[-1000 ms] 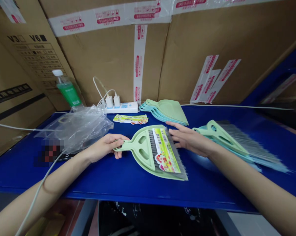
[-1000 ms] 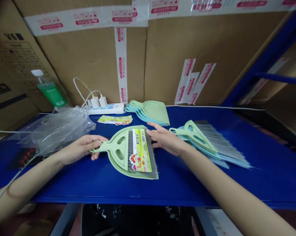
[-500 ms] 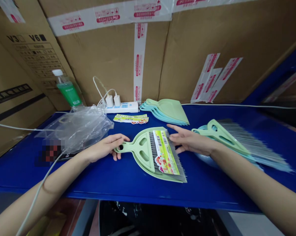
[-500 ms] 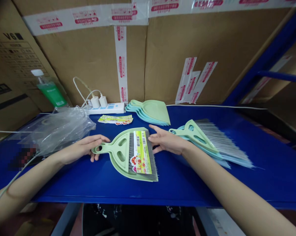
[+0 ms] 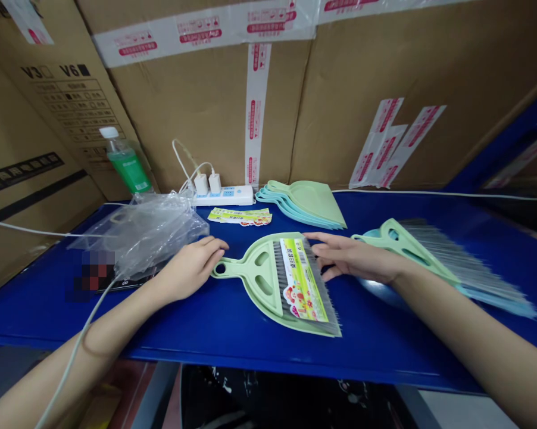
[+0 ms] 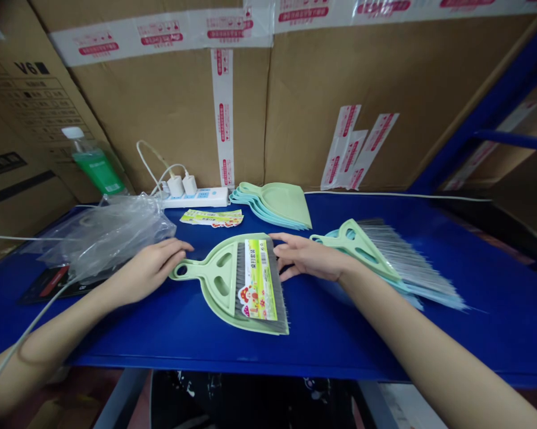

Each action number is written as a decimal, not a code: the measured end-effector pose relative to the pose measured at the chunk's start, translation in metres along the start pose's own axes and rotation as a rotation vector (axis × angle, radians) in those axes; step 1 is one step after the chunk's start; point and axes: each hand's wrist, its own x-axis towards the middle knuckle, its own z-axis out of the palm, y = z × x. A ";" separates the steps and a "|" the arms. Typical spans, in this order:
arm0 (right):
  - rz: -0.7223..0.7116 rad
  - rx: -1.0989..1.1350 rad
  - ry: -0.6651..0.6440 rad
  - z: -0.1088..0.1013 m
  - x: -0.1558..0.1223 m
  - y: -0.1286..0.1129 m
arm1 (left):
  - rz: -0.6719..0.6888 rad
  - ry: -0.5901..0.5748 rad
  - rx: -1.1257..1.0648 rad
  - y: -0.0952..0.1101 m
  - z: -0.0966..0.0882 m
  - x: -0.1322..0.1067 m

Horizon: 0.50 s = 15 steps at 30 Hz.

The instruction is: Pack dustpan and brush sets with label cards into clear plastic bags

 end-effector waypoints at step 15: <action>0.029 0.037 0.073 0.007 -0.003 -0.005 | -0.340 0.411 0.903 -0.001 -0.026 -0.012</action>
